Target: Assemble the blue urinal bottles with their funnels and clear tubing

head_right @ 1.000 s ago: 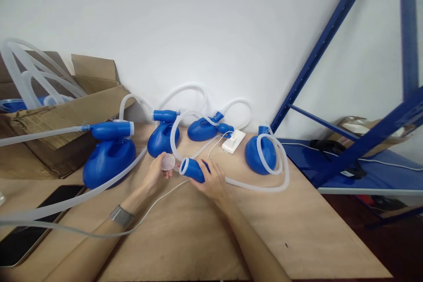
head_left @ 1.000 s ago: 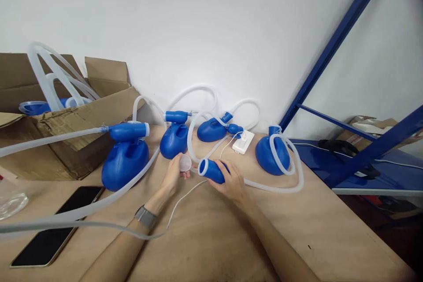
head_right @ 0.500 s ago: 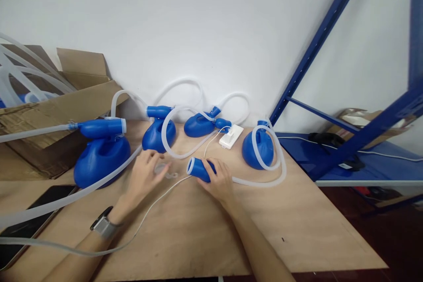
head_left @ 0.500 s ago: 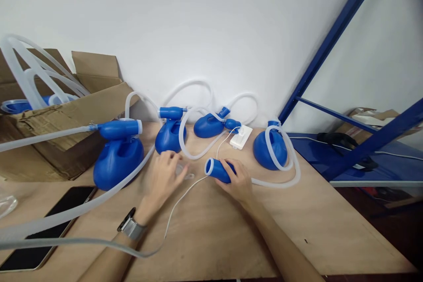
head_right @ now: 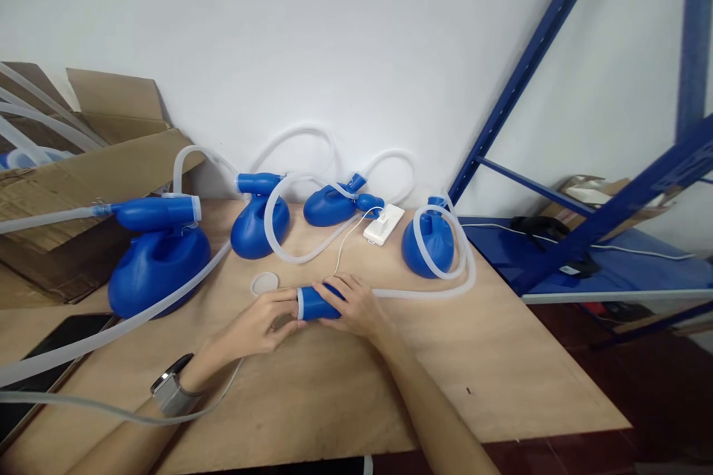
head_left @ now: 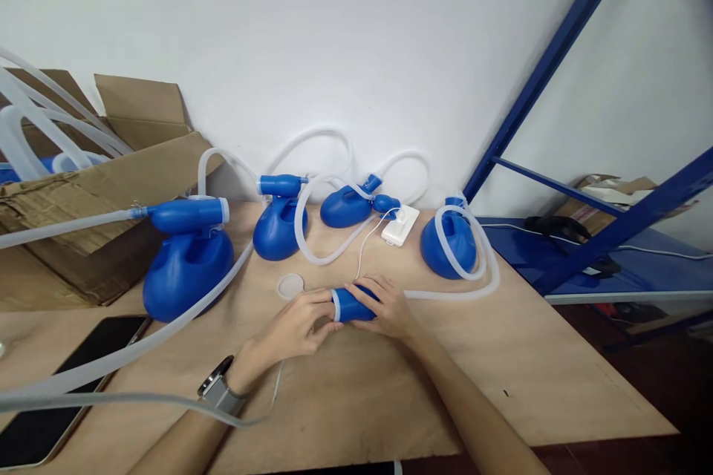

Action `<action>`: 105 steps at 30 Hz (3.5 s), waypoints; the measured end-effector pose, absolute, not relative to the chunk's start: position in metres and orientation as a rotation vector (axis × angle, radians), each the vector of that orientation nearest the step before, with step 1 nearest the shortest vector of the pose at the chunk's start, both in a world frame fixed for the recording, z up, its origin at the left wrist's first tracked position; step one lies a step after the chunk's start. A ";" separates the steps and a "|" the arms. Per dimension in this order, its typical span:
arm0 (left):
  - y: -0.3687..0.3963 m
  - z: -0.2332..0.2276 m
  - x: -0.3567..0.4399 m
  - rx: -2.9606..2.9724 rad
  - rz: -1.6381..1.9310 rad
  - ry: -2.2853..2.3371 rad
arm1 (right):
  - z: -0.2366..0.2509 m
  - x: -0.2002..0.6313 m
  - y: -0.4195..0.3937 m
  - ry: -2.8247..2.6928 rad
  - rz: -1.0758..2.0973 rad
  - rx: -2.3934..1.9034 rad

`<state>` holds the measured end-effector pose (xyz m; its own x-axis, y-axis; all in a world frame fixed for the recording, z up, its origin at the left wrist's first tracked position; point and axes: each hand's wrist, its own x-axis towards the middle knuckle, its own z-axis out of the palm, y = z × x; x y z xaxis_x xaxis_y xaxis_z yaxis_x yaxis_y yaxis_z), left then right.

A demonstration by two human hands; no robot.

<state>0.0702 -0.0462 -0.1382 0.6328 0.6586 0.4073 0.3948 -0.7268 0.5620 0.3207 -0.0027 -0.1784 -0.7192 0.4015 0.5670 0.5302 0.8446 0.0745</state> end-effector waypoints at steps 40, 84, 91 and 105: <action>-0.007 -0.194 0.018 2.387 0.551 1.990 | -0.137 0.497 0.122 -1.207 0.096 -2.038; -0.004 -0.107 0.099 3.252 0.845 1.068 | -0.145 0.447 -0.006 -1.846 0.905 -1.006; 0.005 -0.118 0.116 3.032 1.014 1.003 | -0.144 0.440 -0.004 -1.814 0.936 -1.003; 0.008 -0.106 0.098 2.989 0.889 0.903 | -0.143 0.438 -0.004 -1.808 0.935 -0.978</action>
